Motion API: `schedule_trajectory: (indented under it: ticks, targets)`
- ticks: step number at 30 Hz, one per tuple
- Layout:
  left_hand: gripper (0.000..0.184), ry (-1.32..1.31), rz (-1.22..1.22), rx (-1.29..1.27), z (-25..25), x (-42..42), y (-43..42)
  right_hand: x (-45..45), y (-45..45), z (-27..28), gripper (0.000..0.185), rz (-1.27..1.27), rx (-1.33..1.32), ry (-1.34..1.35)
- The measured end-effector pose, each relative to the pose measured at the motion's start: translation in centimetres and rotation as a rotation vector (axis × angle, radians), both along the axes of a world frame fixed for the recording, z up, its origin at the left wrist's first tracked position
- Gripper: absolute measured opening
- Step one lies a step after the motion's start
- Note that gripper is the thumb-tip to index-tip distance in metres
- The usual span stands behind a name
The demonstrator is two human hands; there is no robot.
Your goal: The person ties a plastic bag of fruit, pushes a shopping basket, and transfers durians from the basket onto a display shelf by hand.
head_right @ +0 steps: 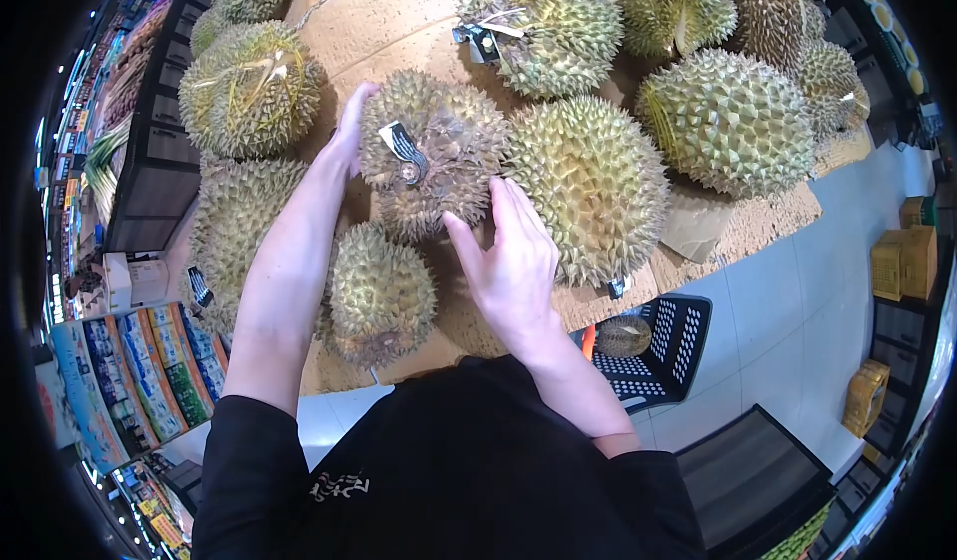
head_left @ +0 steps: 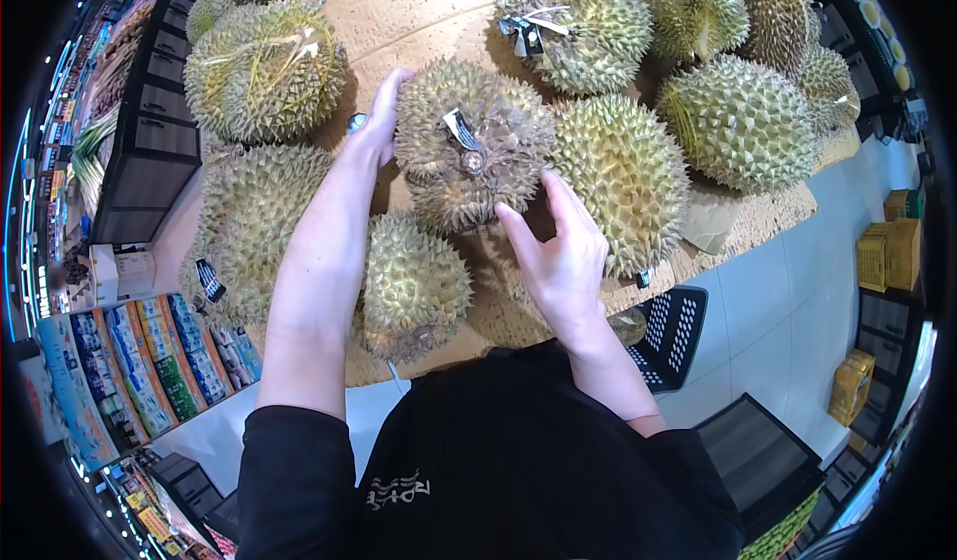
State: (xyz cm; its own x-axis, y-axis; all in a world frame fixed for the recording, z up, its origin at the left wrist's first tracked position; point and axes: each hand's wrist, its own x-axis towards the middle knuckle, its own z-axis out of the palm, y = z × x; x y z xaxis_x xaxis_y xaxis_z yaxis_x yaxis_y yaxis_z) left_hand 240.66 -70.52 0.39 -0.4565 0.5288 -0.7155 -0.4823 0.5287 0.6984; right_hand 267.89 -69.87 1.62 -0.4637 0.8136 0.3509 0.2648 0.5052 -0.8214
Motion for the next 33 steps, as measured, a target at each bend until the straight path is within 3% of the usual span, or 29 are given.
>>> schedule_trajectory:
  ticks: [13,17,26,33]
  targets:
    - [0.069,0.074,-0.066,0.008,0.8,0.5,-0.2,0.1,0.1,0.5,0.055,-0.002,-0.108,-0.072]
    - [0.067,0.161,-0.069,-0.079,1.4,0.9,-0.3,0.0,0.2,0.5,0.056,0.022,-0.063,-0.027]
    - [0.06,0.035,-0.068,0.041,-0.4,-0.4,-0.2,-0.4,0.2,0.9,0.05,0.026,0.13,0.067]
    - [0.069,0.075,-0.092,-0.018,-0.3,-0.5,-0.4,-1.6,0.0,0.7,0.042,0.067,0.187,0.088]
